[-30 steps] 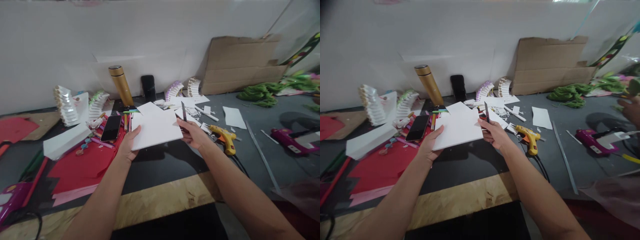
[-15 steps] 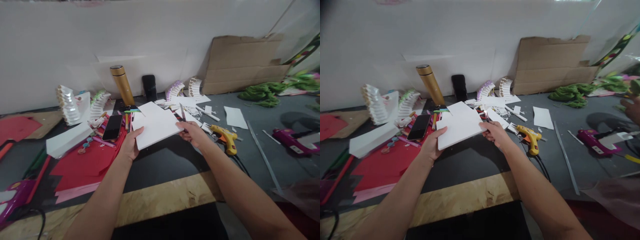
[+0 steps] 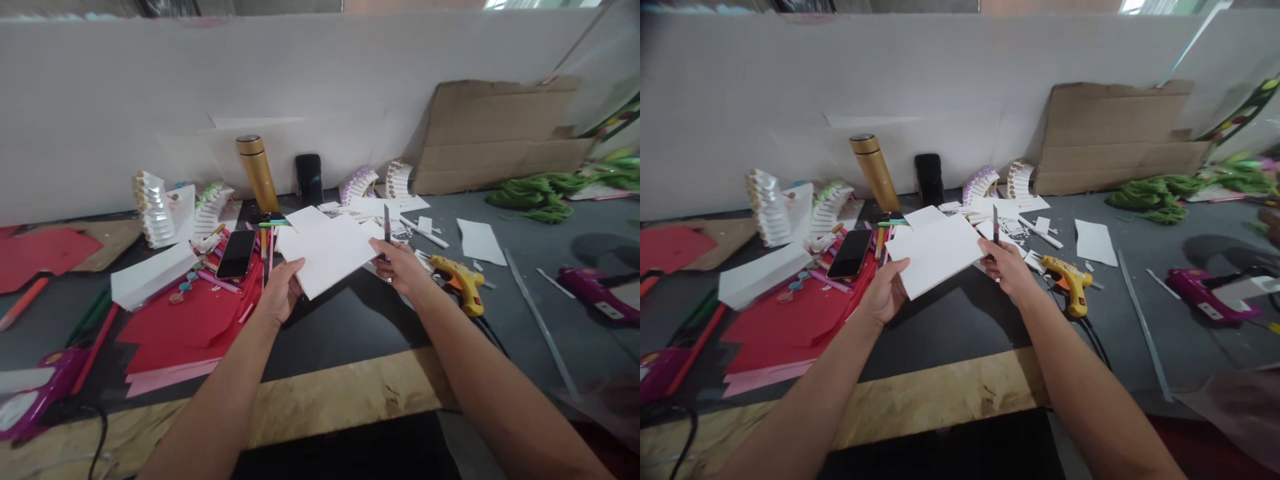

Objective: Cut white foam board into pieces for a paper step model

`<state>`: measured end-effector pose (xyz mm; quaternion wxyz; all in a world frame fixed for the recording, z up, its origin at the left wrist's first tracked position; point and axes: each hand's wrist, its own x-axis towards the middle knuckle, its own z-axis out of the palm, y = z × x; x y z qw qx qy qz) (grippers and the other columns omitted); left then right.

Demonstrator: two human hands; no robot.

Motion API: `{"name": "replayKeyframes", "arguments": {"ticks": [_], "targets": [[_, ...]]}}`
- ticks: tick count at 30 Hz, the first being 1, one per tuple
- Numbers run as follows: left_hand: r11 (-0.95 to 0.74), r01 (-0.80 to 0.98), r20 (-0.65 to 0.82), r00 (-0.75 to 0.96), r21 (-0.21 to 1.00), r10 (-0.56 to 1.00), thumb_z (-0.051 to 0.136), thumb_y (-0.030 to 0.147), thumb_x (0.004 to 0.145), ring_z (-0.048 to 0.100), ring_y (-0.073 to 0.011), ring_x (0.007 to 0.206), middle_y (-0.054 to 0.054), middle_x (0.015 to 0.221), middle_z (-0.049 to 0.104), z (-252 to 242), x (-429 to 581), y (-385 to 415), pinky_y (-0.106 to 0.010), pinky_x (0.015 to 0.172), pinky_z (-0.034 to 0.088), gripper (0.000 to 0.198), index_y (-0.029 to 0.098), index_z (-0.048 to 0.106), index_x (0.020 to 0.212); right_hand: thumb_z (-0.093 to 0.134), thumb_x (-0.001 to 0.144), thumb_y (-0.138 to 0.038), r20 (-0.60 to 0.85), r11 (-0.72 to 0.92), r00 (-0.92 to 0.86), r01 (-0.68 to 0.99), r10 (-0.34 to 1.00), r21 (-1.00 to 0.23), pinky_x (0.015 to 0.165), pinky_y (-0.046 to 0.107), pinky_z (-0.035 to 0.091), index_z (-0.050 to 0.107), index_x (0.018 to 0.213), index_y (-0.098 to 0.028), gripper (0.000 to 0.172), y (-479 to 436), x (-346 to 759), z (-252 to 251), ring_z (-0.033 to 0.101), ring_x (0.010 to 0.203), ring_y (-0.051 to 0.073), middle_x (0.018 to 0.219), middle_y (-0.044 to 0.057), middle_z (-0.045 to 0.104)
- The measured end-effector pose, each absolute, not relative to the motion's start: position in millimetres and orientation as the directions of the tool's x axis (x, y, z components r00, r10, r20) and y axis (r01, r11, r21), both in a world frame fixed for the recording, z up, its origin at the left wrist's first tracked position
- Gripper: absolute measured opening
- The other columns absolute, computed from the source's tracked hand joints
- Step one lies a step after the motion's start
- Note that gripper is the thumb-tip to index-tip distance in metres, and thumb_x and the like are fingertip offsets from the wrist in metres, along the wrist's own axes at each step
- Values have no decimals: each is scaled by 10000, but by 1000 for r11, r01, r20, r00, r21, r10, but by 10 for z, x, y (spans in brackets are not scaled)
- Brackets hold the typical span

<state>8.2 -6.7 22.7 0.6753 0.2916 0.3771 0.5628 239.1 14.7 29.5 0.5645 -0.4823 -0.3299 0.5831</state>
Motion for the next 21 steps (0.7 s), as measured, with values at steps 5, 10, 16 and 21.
{"name": "replayKeyframes", "arguments": {"ticks": [5, 10, 16, 21], "targets": [[189, -493, -161, 100, 849, 982, 862, 249, 568, 728, -300, 967, -118, 992, 771, 286, 112, -116, -409, 842, 610, 488, 115, 673, 998, 870, 578, -413, -165, -107, 144, -347, 976, -932, 328, 149, 176, 526, 654, -190, 417, 171, 2408, 268, 291, 385, 19, 496, -38, 517], [205, -431, -177, 105, 879, 979, 898, 259, 544, 726, -271, 945, -106, 1049, 762, 237, 103, -105, -412, 844, 600, 546, 141, 667, 1024, 895, 541, -460, -101, -40, 164, -338, 981, -940, 313, 147, 174, 521, 662, -193, 475, 157, 2381, 285, 240, 359, 2, 463, -72, 485], [77, -364, -42, 105, 928, 994, 880, 152, 583, 712, -226, 971, -86, 1176, 711, 182, 140, -111, -383, 939, 548, 695, 190, 584, 1211, 884, 562, -527, 19, 80, 198, -304, 980, -949, 315, 164, 179, 512, 671, -205, 504, 151, 2347, 255, 236, 343, 7, 437, -118, 372], [66, -305, 20, 269, 950, 963, 832, 98, 598, 721, -229, 925, -128, 1209, 665, 235, 155, -142, -372, 877, 535, 787, 192, 508, 1309, 861, 586, -547, 83, 191, 322, -319, 943, -928, 334, 181, 166, 473, 689, -226, 513, 190, 2388, 250, 223, 369, 23, 471, -127, 308]]}}
